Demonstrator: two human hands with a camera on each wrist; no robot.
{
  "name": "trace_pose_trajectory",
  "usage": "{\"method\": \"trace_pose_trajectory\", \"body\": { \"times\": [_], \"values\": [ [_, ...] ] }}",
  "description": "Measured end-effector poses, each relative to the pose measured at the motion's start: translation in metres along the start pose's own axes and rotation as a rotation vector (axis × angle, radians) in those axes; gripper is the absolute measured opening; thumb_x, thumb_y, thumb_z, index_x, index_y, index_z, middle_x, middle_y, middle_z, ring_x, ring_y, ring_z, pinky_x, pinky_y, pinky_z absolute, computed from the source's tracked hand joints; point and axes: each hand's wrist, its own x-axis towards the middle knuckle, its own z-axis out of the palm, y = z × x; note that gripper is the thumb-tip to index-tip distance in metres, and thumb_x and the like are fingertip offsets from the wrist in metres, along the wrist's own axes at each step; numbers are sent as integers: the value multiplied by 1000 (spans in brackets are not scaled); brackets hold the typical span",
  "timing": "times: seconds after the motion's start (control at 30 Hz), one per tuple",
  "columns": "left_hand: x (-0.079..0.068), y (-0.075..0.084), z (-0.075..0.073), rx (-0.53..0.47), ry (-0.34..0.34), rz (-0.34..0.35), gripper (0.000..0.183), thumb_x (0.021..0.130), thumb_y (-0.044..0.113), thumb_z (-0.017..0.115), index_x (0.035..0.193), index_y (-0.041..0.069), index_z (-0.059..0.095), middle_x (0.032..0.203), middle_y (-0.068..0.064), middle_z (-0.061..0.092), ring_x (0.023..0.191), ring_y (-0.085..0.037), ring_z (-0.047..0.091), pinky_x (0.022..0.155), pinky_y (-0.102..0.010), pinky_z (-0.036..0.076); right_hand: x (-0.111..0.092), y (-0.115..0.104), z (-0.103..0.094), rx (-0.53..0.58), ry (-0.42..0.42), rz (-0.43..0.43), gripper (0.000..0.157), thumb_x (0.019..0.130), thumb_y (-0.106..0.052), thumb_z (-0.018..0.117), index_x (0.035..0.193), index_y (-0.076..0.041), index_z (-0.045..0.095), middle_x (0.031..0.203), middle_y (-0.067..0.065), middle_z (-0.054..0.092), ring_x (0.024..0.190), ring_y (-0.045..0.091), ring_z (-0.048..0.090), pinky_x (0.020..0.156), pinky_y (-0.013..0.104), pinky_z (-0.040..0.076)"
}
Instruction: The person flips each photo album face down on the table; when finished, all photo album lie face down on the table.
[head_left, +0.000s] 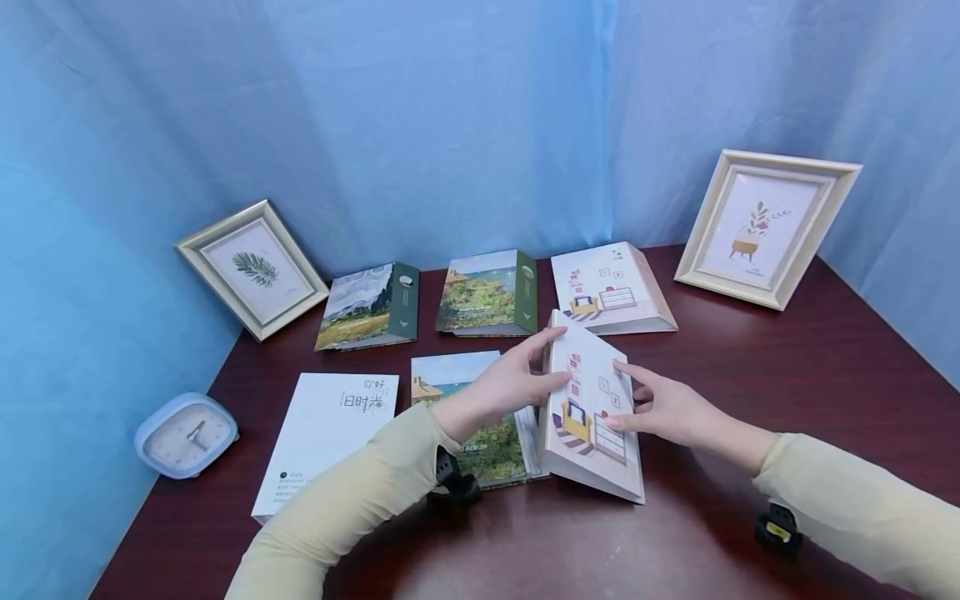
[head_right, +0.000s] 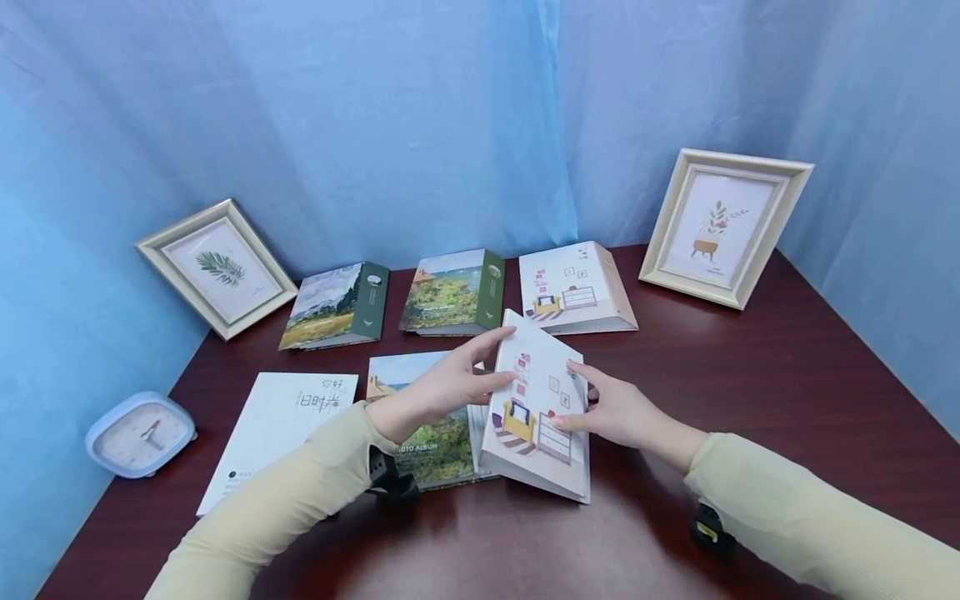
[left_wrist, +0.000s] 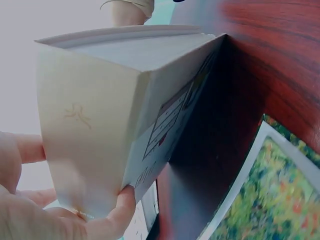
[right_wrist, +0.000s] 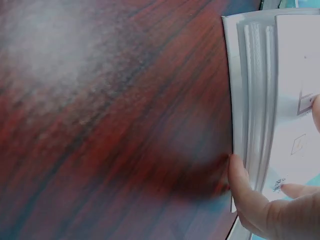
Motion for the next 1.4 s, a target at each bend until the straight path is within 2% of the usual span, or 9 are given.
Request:
{"method": "trace_pose_trajectory", "body": {
  "times": [0.2, 0.33, 0.5, 0.63, 0.73, 0.87, 1.1, 1.27, 1.4],
  "values": [
    [-4, 5, -6, 4, -14, 15, 66, 97, 9, 52, 152, 26, 20, 147, -14, 36, 115, -30, 57, 84, -38, 55, 3, -7, 3, -137, 69, -74, 89, 76, -42, 77, 142, 1, 36, 127, 36, 45, 109, 46, 49, 83, 52, 47],
    [-6, 9, -9, 16, -10, 14, 66, 98, 9, 51, 152, 26, 19, 149, -12, 34, 117, -31, 56, 85, -38, 54, 2, -17, 3, -213, 134, -126, 82, 73, -39, 80, 137, -2, 45, 118, 31, 44, 100, 40, 46, 75, 46, 47],
    [-10, 14, -8, 44, 26, -4, 60, 98, 15, 52, 150, 28, 26, 148, -10, 36, 110, -27, 60, 84, -37, 55, 1, -29, -4, -73, 21, -160, 85, 76, -31, 80, 142, -1, 37, 118, 30, 51, 93, 30, 64, 74, 38, 56],
    [-8, 15, -5, 53, 45, -2, 58, 99, 23, 51, 150, 30, 25, 148, -12, 34, 111, -27, 61, 85, -37, 54, -3, -34, -11, 48, -45, -142, 81, 81, -29, 75, 144, -2, 32, 126, 33, 49, 99, 33, 65, 78, 40, 56],
    [-6, 16, -3, 30, 60, 13, 56, 100, 25, 49, 150, 32, 25, 151, -13, 30, 124, -28, 51, 93, -41, 50, -6, -38, -17, 230, -110, -97, 79, 87, -29, 69, 148, -4, 26, 135, 34, 40, 110, 35, 60, 83, 42, 55],
    [-4, 17, -2, 2, 47, 27, 54, 100, 26, 49, 149, 34, 27, 145, -16, 40, 129, -27, 47, 101, -43, 45, -9, -41, -22, 460, -210, -43, 81, 92, -30, 62, 152, -9, 11, 148, 32, 20, 125, 42, 45, 88, 47, 53],
    [-4, 14, 0, -3, -31, 31, 60, 97, 15, 54, 149, 30, 29, 145, -11, 43, 125, -23, 51, 97, -38, 48, -14, -44, -27, 564, -307, -32, 89, 95, -35, 55, 151, -20, -12, 151, 33, -3, 132, 53, 30, 89, 53, 51],
    [-5, 13, 1, 183, -66, 110, 60, 95, 13, 57, 149, 24, 33, 145, -8, 44, 121, -22, 54, 83, -25, 48, -16, -40, -28, 606, -328, -15, 93, 95, -32, 55, 149, -24, -20, 149, 35, -5, 131, 53, 31, 87, 56, 50],
    [-5, 10, 3, 307, -126, 180, 59, 95, 16, 58, 148, 22, 34, 146, -5, 42, 121, -20, 55, 82, -21, 49, -17, -25, -31, 662, -357, -31, 90, 96, -22, 51, 148, -26, -22, 148, 34, 1, 127, 44, 43, 87, 56, 50]
  ]
}}
